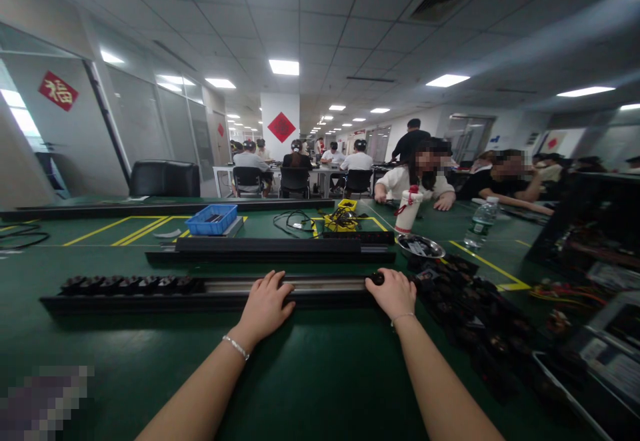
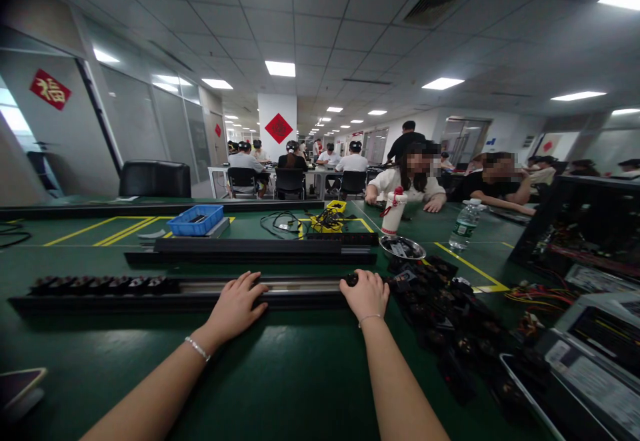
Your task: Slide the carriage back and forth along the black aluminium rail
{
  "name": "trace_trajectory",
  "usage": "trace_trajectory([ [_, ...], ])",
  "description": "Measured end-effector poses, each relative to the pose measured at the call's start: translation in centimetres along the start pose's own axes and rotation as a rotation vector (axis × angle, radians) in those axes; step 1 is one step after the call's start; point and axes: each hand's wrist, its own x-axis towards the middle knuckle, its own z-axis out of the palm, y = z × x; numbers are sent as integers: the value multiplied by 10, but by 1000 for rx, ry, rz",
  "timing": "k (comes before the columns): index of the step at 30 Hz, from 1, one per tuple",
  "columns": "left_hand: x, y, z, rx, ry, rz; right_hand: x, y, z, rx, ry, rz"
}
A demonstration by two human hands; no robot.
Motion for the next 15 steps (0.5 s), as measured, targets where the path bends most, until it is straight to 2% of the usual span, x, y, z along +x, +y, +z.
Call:
trace_trajectory([
  [10, 0, -1, 1, -8, -3, -3, 4, 3, 0, 38, -6, 14],
  [15, 1, 0, 0, -9, 0, 1, 3, 8, -1, 69, -11, 119],
])
